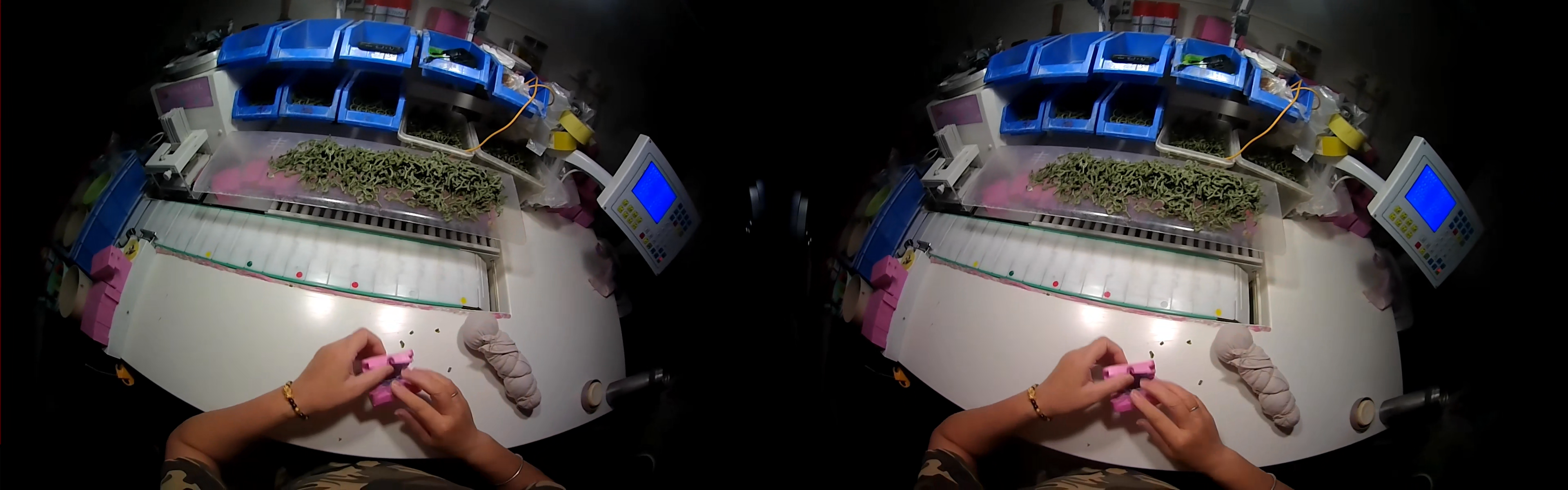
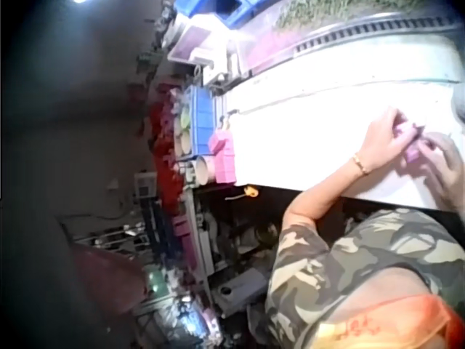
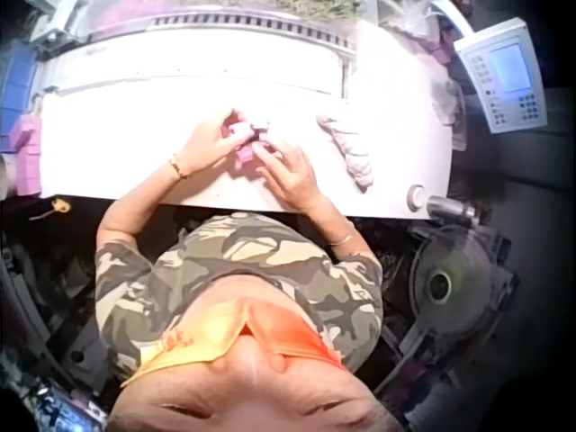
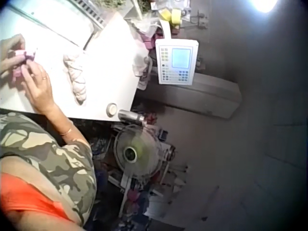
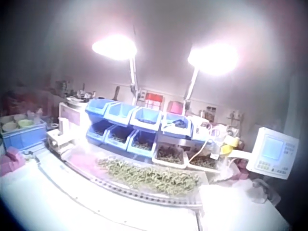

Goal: The person assembles small pink cardboard boxes by hand, inserting green and floral decorative elements and using a small white tool to press materials into place. They repeatedly fold box flaps and secure internal components while working at a production station.

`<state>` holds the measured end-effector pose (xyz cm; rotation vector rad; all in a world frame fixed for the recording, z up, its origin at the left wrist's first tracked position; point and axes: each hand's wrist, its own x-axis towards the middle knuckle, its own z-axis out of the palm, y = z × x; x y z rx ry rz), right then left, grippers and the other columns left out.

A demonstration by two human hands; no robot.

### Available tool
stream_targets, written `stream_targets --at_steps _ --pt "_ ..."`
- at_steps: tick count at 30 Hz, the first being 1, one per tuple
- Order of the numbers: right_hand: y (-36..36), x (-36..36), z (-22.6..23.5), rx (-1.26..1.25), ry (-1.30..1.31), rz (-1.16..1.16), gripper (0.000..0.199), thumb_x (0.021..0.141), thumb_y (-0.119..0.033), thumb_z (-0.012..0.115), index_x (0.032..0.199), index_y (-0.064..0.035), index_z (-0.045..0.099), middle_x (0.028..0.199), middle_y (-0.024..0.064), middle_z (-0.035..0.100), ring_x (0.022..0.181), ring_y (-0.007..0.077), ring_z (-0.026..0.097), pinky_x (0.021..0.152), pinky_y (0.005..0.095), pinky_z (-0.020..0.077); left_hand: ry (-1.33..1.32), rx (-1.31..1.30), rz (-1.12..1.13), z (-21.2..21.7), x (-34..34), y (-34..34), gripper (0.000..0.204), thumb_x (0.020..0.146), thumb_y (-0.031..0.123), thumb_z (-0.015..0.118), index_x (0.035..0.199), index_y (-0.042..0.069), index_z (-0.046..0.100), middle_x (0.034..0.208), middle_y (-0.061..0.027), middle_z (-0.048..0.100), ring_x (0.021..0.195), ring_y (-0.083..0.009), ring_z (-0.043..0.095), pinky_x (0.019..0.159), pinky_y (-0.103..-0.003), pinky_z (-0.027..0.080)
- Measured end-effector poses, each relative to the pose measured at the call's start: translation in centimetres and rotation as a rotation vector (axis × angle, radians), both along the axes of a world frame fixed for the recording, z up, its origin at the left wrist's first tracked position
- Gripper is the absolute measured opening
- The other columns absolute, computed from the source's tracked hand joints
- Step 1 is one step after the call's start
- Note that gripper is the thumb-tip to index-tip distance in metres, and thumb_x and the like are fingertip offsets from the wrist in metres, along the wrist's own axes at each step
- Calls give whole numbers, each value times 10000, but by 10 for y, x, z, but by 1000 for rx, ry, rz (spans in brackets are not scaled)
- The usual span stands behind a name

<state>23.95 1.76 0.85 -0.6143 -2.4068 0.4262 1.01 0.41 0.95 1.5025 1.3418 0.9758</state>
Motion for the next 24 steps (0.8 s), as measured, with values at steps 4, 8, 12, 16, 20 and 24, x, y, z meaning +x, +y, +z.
stream_targets --at_steps 4,8,12,16,20,24 --pt "0 3 -3 -60 20 70 378 770 -79 746 1142 -66 685 1054 88 626 952 273 614 827 369 514 13 93 140 -6 -6 18 242 860 103 705 1044 22 571 986 -87 596 804 -163 600 718 -295 506" --pt "0 4 -5 -176 9 105 290 749 -70 756 1036 -91 720 909 46 623 827 249 611 714 352 522 488 515 113 -23 -13 35 199 790 106 742 965 54 662 1017 -91 597 911 -256 579 780 -357 485" --pt "0 5 -11 -234 -45 107 236 750 -96 768 981 -126 733 886 21 642 809 239 610 693 342 522 540 590 -13 -34 -15 31 250 789 152 746 1008 49 684 1070 -101 600 1001 -286 569 856 -393 459" --pt "1 4 -12 -300 -43 74 171 763 -116 769 929 -133 732 878 14 651 805 238 609 690 336 517 535 339 -194 -12 -22 12 750 743 446 778 1322 29 548 1274 -144 550 1183 -326 513 1039 -464 363" --pt "3 3 -9 -322 -46 88 167 764 -121 770 925 -129 731 884 14 650 807 238 609 694 337 516 588 290 -301 -5 -21 -6 1178 629 606 828 1485 -3 296 1488 -204 338 1389 -417 301 1149 -496 258" --pt "6 6 -6 -349 -74 114 222 761 -103 769 977 -113 717 931 51 651 832 252 617 715 345 520 583 225 -280 -2 -16 -10 1195 612 581 849 1491 4 283 1492 -201 319 1401 -436 266 1156 -505 246"
